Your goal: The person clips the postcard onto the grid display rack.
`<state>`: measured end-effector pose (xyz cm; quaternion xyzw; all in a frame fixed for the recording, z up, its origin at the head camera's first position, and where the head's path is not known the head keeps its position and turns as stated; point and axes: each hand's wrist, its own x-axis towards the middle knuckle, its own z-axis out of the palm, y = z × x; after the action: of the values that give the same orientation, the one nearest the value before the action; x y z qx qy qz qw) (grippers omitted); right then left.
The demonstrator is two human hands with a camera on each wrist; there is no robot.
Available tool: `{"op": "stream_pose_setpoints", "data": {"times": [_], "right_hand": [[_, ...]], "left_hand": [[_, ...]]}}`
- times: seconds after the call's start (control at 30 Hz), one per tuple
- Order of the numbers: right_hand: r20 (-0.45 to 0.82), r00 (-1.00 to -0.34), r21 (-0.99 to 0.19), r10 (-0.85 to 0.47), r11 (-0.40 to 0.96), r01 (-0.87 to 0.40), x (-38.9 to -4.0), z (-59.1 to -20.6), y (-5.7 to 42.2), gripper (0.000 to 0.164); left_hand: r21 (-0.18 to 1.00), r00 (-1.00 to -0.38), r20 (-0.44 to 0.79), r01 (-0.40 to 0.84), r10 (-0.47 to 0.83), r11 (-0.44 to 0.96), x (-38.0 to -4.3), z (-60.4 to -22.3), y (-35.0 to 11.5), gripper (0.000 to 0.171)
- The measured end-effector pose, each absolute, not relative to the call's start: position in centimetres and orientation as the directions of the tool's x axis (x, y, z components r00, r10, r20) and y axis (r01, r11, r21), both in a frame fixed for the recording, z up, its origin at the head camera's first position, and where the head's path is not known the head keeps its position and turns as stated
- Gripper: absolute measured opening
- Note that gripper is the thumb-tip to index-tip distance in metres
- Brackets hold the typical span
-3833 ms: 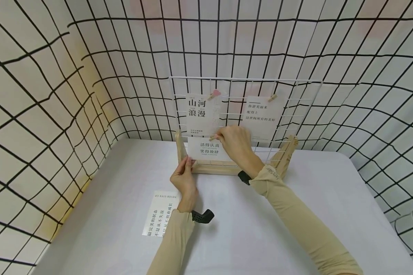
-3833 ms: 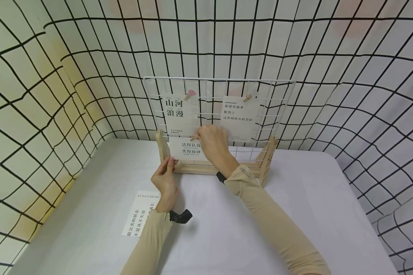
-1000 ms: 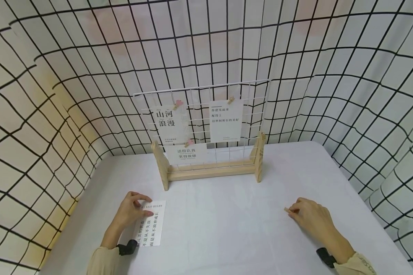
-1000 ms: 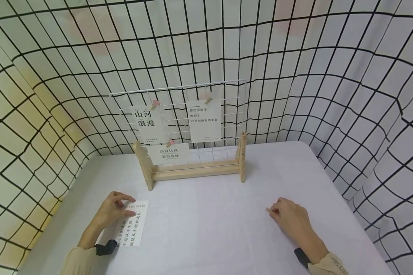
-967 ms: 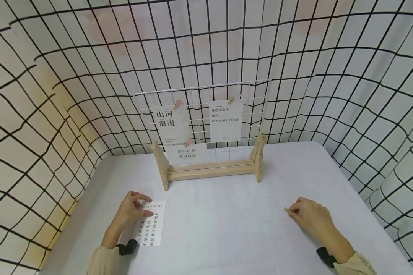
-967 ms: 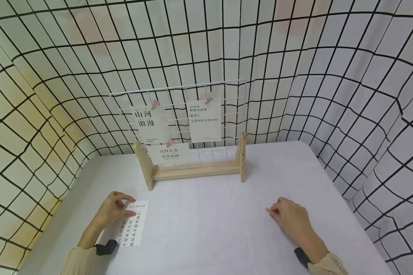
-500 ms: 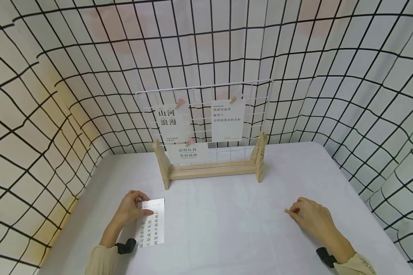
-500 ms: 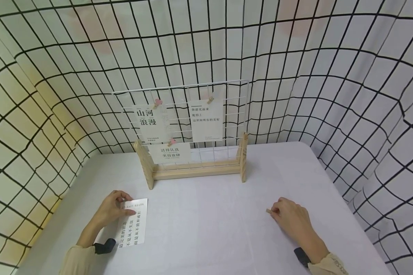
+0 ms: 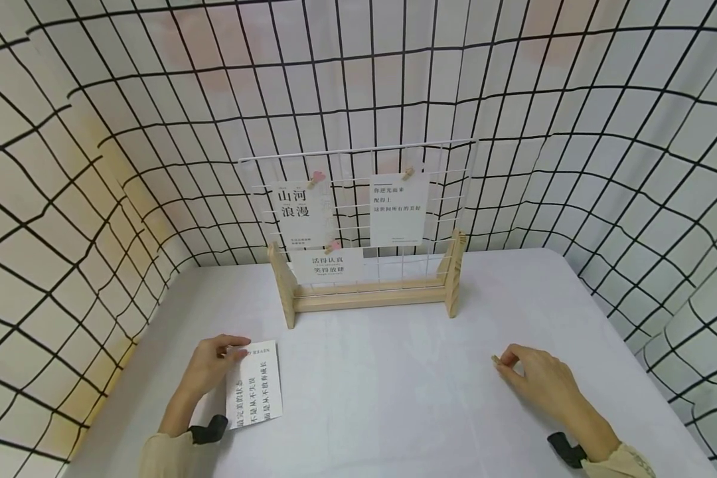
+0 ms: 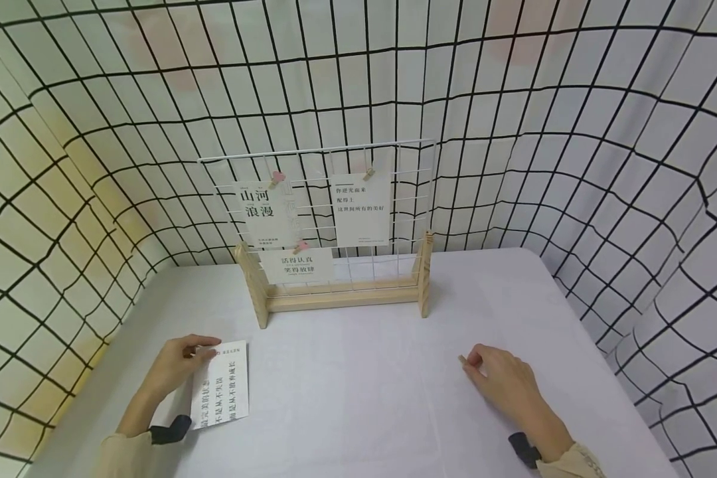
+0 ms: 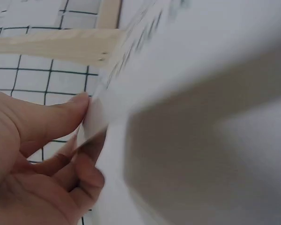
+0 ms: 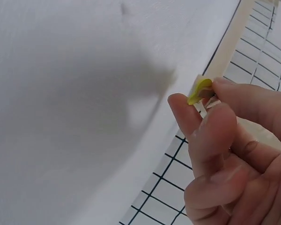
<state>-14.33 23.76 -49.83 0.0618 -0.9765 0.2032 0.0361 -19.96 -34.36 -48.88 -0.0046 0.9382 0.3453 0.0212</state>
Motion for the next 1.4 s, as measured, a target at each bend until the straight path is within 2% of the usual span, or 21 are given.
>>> {"op": "stream_pose_setpoints", "data": {"times": [0.33,0.47,0.73,1.13,1.4], "right_hand": [[0.104,-0.988,-0.401,-0.11,0.905,-0.143,-14.2,-49.7,23.5,0.01],[0.154,-0.983,-0.41,-0.103,0.898,-0.158,-14.2,-49.7,23.5,0.013],[0.364,-0.921,-0.419,-0.137,0.859,-0.293,-14.7,-49.4,23.4,0.017],[0.433,-0.887,-0.427,-0.162,0.829,-0.36,-15.8,-47.5,22.1,0.017],[0.505,-0.846,-0.389,-0.172,0.83,-0.401,-16.5,-45.8,21.0,0.022]], "left_hand": [[0.755,-0.971,-0.232,-0.142,0.058,0.64,-19.2,-47.6,-35.7,0.031],[0.799,-0.96,-0.265,-0.162,0.097,0.58,-18.9,-47.5,-36.1,0.034],[0.916,-0.942,-0.242,-0.144,0.233,0.373,-18.8,-48.2,-36.2,0.044],[0.951,-0.944,-0.234,-0.173,0.231,0.256,-19.0,-49.0,-31.8,0.044],[0.983,-0.962,-0.146,-0.114,0.231,0.145,-19.3,-49.3,-28.3,0.047]]}}
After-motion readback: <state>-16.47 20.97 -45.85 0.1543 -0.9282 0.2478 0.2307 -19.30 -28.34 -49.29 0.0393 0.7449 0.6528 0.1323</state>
